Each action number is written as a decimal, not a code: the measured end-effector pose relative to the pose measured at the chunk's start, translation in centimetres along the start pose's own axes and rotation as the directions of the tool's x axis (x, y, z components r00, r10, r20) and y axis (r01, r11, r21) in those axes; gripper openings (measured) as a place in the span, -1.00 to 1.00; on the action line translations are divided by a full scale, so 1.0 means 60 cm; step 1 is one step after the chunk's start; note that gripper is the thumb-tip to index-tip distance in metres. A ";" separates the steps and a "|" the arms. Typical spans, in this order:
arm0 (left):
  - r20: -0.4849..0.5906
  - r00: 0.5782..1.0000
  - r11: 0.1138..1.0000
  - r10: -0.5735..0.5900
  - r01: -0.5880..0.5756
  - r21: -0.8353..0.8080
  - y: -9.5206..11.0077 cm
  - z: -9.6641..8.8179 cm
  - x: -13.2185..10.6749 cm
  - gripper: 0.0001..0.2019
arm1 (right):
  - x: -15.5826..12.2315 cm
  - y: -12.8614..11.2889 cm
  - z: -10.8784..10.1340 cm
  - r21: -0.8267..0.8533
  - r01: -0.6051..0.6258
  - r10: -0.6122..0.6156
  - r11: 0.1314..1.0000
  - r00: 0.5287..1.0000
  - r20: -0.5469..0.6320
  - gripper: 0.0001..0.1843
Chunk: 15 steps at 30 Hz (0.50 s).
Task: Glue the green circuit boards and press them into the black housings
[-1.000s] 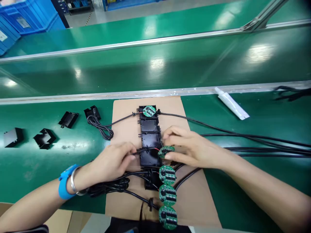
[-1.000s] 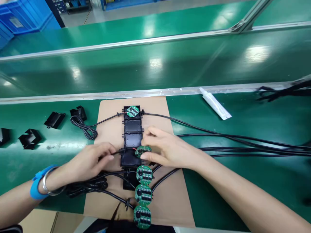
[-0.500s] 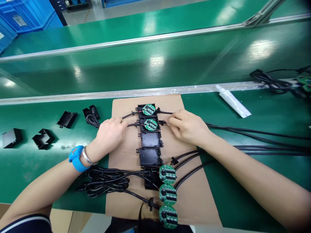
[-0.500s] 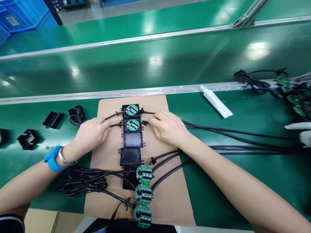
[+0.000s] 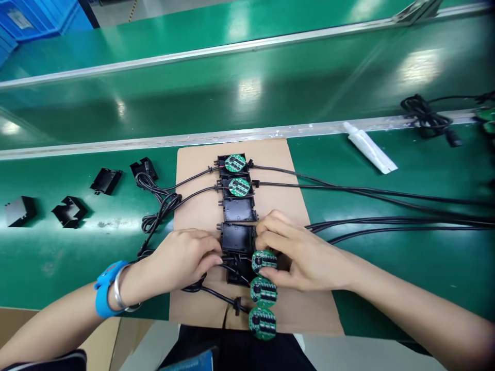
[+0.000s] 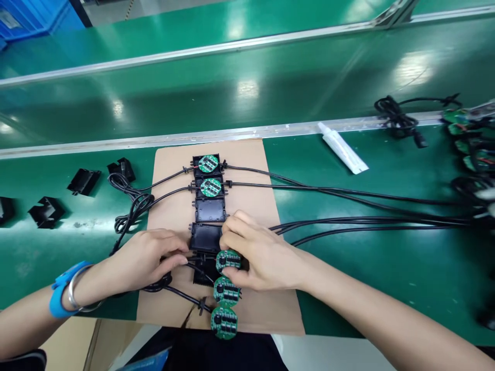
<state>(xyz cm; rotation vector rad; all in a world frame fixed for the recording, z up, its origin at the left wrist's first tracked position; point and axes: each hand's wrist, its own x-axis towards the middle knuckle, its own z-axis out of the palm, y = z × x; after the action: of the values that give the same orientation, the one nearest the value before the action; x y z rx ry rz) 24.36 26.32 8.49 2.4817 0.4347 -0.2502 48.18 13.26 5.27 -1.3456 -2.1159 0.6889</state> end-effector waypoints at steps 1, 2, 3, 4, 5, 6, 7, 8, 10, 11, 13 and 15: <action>0.027 1.000 1.000 -0.006 0.006 -0.013 -0.001 0.001 0.002 -0.86 | -0.001 0.000 0.006 -0.001 0.018 -0.018 1.000 1.000 -0.011 -0.83; 0.049 0.999 1.000 -0.007 0.009 -0.030 -0.001 0.001 0.002 -0.87 | -0.002 -0.001 0.009 -0.005 0.039 -0.039 0.999 0.999 -0.023 -0.84; 0.064 0.998 0.999 -0.003 0.006 -0.048 -0.001 0.000 0.002 -0.87 | -0.003 -0.001 0.011 -0.009 0.059 -0.059 0.998 0.998 -0.030 -0.83; 0.067 0.998 0.998 0.006 -0.001 -0.064 0.000 -0.002 0.001 -0.88 | -0.005 -0.001 0.011 -0.009 0.074 -0.074 0.997 0.997 -0.034 -0.82; 0.054 0.998 0.997 0.014 -0.010 -0.075 0.002 -0.005 -0.002 -0.89 | -0.006 -0.001 0.007 -0.002 0.077 -0.077 0.997 0.996 -0.033 -0.81; 0.023 1.000 0.997 0.014 -0.012 -0.078 0.003 -0.009 -0.004 -0.89 | -0.008 0.001 0.001 0.015 0.065 -0.065 0.998 0.998 -0.029 -0.79; -0.020 1.000 0.997 0.002 -0.004 -0.077 0.004 -0.014 -0.007 -0.89 | -0.009 0.003 -0.007 0.040 0.040 -0.039 0.998 0.999 -0.019 -0.78; -0.068 0.997 0.997 -0.022 0.017 -0.072 0.005 -0.021 -0.008 -0.88 | -0.009 0.007 -0.017 0.065 0.000 0.000 0.998 1.000 -0.005 -0.76; -0.155 0.984 0.996 -0.086 0.079 -0.052 0.000 -0.036 -0.006 -0.85 | -0.008 0.023 -0.036 0.083 -0.086 0.087 0.993 0.996 -0.007 -0.75; -0.184 0.976 0.993 -0.119 0.116 -0.029 -0.005 -0.044 -0.002 -0.84 | -0.005 0.033 -0.043 0.059 -0.117 0.118 0.991 0.993 -0.027 -0.76; -0.214 0.961 0.979 -0.174 0.193 0.067 -0.018 -0.054 0.013 -0.82 | 0.002 0.059 -0.047 -0.047 -0.122 0.117 0.991 0.987 -0.109 -0.79; -0.204 0.954 0.942 -0.220 0.262 0.208 -0.033 -0.057 0.031 -0.82 | 0.011 0.085 -0.039 -0.181 -0.079 0.043 0.980 0.981 -0.191 -0.79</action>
<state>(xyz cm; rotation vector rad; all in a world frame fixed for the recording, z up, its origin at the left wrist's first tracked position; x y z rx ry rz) 25.65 30.35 9.66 2.6898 0.8329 -0.1865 52.79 16.07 3.69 -1.5181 -2.0361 0.3768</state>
